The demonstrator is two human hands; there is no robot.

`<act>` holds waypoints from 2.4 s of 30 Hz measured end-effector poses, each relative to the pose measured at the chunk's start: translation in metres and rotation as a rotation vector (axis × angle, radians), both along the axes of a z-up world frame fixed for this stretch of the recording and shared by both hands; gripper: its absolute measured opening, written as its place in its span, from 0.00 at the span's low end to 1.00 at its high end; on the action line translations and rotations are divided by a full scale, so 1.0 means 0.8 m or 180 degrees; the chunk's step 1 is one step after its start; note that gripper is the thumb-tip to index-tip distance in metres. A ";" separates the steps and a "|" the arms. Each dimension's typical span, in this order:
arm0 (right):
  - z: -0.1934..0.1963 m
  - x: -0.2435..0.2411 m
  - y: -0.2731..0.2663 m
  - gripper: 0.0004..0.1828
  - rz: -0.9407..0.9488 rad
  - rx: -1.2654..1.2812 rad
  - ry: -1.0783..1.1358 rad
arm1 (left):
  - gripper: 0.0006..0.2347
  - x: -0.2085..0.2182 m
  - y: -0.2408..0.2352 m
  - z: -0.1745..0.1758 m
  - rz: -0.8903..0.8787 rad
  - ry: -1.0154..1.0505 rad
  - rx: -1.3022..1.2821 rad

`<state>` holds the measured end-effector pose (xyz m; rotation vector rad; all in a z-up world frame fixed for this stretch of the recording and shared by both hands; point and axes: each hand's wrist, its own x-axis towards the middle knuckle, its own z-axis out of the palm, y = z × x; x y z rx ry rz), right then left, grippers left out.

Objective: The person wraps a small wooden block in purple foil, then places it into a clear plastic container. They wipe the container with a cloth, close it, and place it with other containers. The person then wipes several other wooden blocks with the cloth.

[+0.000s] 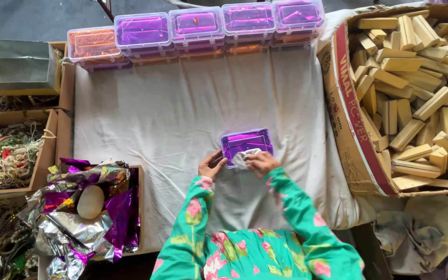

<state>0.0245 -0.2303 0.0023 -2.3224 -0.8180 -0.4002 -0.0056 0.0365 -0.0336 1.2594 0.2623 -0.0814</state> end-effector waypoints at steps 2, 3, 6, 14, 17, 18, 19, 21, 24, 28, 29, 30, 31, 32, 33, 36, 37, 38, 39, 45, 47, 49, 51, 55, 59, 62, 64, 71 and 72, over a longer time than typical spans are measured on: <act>0.004 0.016 -0.002 0.09 -0.0007 0.0066 0.0122 | 0.25 0.000 0.002 0.002 0.0009 0.0070 0.0023; 0.006 0.023 -0.004 0.09 -0.0029 0.0130 0.0238 | 0.25 -0.001 0.003 0.002 0.0004 0.0134 0.0044; 0.040 0.048 0.009 0.14 -0.1199 0.0313 0.0359 | 0.25 0.004 0.000 0.002 0.0009 0.0097 -0.0011; 0.068 -0.026 0.138 0.25 -0.0840 0.0009 0.0105 | 0.23 0.004 0.005 -0.056 -0.0012 0.0047 0.0071; 0.062 -0.023 0.107 0.26 -0.0915 -0.0118 0.0149 | 0.23 -0.002 0.003 -0.017 -0.0012 -0.0014 -0.0069; 0.059 -0.015 0.093 0.26 -0.0983 -0.0167 0.0020 | 0.23 -0.002 0.000 0.010 -0.0038 -0.0069 -0.0203; 0.050 -0.006 0.082 0.26 -0.0981 -0.0175 0.0022 | 0.23 -0.003 0.002 0.011 -0.0036 -0.0066 -0.0211; 0.035 0.015 0.054 0.28 -0.1186 -0.0339 -0.0391 | 0.22 0.000 -0.004 0.015 -0.0010 0.0139 0.0031; -0.073 0.007 0.102 0.39 -0.0693 -0.1702 -0.0414 | 0.22 0.002 0.001 -0.038 -0.0006 0.0004 -0.0027; -0.006 -0.038 0.119 0.41 -0.0235 -0.0541 0.0169 | 0.21 0.004 0.007 -0.087 0.0004 -0.0153 0.0069; -0.016 -0.039 0.103 0.41 0.0053 -0.0584 0.0272 | 0.21 0.001 0.005 -0.079 -0.0051 -0.0156 -0.0152; -0.026 -0.040 0.089 0.41 0.0323 -0.0611 0.0373 | 0.22 -0.002 0.007 -0.070 -0.0128 -0.0156 -0.0360; -0.026 -0.040 0.074 0.41 0.0322 -0.0563 0.0374 | 0.22 -0.008 0.013 -0.061 -0.0133 -0.0151 -0.0312; -0.023 -0.027 0.052 0.43 0.0199 -0.1035 0.0478 | 0.22 0.000 0.014 -0.051 -0.0166 -0.0071 -0.0201; -0.020 -0.014 0.032 0.46 0.0066 -0.1502 0.0583 | 0.22 0.007 0.015 -0.040 -0.0196 0.0010 -0.0090; -0.066 0.028 0.002 0.49 -0.0571 -0.1494 0.0494 | 0.21 -0.001 0.002 0.008 -0.0111 0.0034 0.0008; -0.055 0.029 0.022 0.49 -0.0585 -0.1508 0.0485 | 0.21 0.000 0.000 0.006 -0.0121 0.0024 -0.0008; -0.045 0.029 0.043 0.54 -0.0991 -0.1506 0.1158 | 0.21 -0.001 -0.001 0.003 -0.0090 -0.0004 -0.0037; -0.035 0.028 0.064 0.59 -0.1396 -0.1485 0.1831 | 0.21 -0.001 -0.002 0.001 -0.0058 -0.0030 -0.0067; -0.054 -0.037 0.081 0.63 0.0303 -0.1707 0.0786 | 0.22 0.000 0.009 -0.059 -0.0126 -0.0134 -0.0164; -0.056 -0.021 0.049 0.64 0.0206 -0.1776 0.0695 | 0.22 -0.002 0.007 -0.022 -0.0115 -0.0088 -0.0177; -0.049 0.004 0.031 0.65 0.0107 -0.1864 0.0591 | 0.21 -0.001 0.005 0.000 -0.0101 -0.0055 -0.0209; -0.035 0.032 0.026 0.67 -0.0660 -0.1654 0.0528 | 0.22 0.002 0.003 0.005 -0.0113 0.0041 -0.0025; 0.020 0.013 0.093 0.74 -0.1140 -0.2282 0.1795 | 0.22 -0.003 -0.001 0.014 -0.0063 0.0076 0.0170; -0.015 -0.023 0.083 0.72 -0.0081 -0.1746 0.0848 | 0.21 0.000 0.003 -0.016 0.0007 0.0127 0.0184; -0.028 -0.029 0.038 0.70 0.0266 -0.1836 0.0762 | 0.22 -0.004 0.000 -0.001 -0.0031 0.0088 -0.0064; -0.042 -0.011 0.009 0.70 0.0329 -0.2016 0.0998 | 0.22 -0.002 -0.002 0.015 -0.0046 0.0138 -0.0124; -0.025 0.039 0.047 0.74 -0.0506 -0.1819 0.0764 | 0.22 0.001 -0.008 -0.001 0.0074 0.0083 -0.0108; -0.023 0.038 0.068 0.77 -0.0445 -0.1802 0.0845 | 0.22 -0.001 -0.007 -0.002 0.0102 0.0027 -0.0148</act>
